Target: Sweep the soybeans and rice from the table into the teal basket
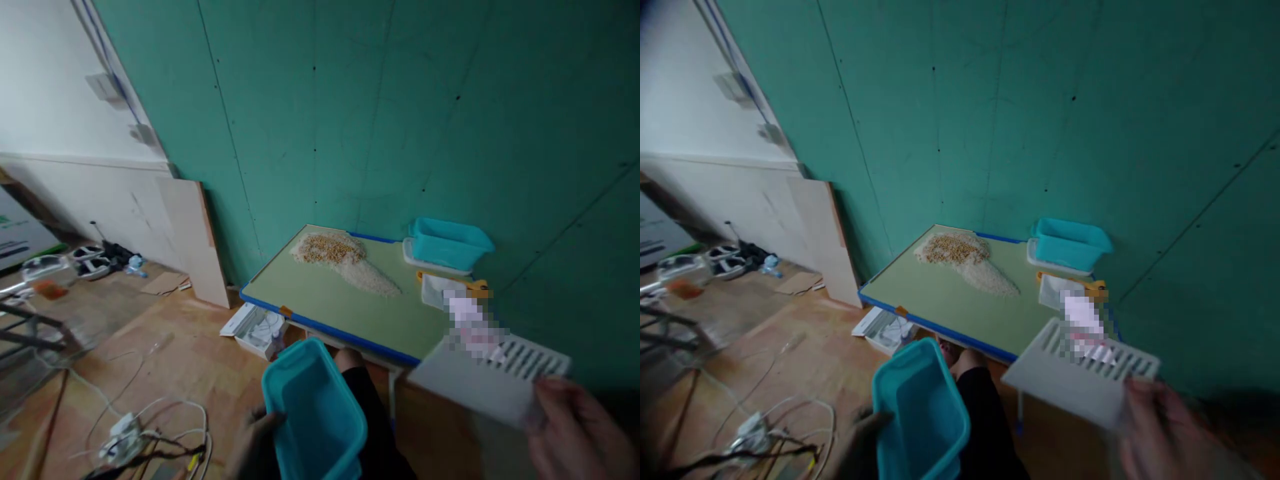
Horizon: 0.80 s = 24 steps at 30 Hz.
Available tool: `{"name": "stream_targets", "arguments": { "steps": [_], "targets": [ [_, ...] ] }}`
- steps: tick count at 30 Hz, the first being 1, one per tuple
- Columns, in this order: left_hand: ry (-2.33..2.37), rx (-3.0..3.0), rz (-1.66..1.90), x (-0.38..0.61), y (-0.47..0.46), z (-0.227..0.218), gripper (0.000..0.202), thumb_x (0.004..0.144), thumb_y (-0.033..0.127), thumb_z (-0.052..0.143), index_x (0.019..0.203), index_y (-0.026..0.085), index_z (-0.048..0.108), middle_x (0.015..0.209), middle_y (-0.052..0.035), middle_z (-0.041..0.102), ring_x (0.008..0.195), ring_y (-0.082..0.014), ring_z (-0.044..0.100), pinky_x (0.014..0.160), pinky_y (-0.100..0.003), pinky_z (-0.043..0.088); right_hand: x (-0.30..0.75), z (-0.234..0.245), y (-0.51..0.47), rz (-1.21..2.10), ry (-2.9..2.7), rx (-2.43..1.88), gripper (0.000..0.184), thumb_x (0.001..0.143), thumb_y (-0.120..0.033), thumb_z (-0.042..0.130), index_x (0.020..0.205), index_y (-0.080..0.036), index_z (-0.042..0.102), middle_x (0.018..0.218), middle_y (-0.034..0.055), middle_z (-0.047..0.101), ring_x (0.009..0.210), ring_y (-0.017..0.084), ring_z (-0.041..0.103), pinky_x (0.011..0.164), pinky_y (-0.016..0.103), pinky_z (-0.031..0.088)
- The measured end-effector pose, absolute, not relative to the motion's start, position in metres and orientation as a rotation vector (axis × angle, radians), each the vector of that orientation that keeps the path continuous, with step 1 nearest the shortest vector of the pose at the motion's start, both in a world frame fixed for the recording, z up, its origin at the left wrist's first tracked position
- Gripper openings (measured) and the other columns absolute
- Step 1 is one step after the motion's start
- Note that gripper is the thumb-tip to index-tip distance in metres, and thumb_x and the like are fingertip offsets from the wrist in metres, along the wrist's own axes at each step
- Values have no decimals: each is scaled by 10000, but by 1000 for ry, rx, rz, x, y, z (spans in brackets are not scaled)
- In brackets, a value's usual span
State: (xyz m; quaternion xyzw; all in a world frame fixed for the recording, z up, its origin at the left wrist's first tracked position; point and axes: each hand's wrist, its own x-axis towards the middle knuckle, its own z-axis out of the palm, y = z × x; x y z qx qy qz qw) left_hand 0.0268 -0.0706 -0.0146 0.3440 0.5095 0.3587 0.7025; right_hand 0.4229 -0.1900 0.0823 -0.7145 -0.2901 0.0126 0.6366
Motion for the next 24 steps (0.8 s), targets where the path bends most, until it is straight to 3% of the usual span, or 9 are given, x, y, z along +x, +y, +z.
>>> {"name": "stream_targets", "arguments": {
  "steps": [4,5,10,12,15,24],
  "targets": [
    [1144,843,775,54,-69,-61,469,522,562,888,624,132,731,623,-92,686,602,-256,636,611,-362,519,420,62,-200,-201,-457,-1426,522,693,-619,805,954,-196,644,981,122,730,866,281,710,825,466,558],
    [1139,860,771,59,-70,-74,490,538,584,881,636,129,731,622,-88,684,598,-246,629,609,-353,513,420,57,-197,-272,-481,-1429,536,689,-621,810,941,-179,643,980,131,735,867,277,714,828,452,560],
    [1170,870,750,69,-76,-133,595,470,696,869,580,136,700,549,-56,628,530,-200,546,543,-320,452,422,47,-174,-449,-805,-1727,511,854,-679,617,849,-171,669,734,113,738,650,225,687,629,309,512],
    [1202,885,795,68,-77,-148,599,439,724,861,489,176,624,489,-24,557,501,-179,486,520,-315,408,420,49,-167,-532,-887,-1866,529,922,-662,519,874,-168,702,743,122,747,622,216,675,584,287,465],
    [1216,923,800,63,-74,-159,591,507,746,824,444,221,562,474,-10,501,498,-181,444,518,-331,368,417,53,-159,-636,-956,-2008,543,981,-605,428,885,-163,729,795,144,764,584,204,659,541,277,399],
    [1226,968,766,65,-69,-162,625,524,787,790,458,228,518,490,2,469,511,-177,426,522,-323,337,416,88,-141,-494,-1246,-2145,348,976,-379,468,855,-186,732,812,144,757,742,245,696,605,285,402]
  ]
}}
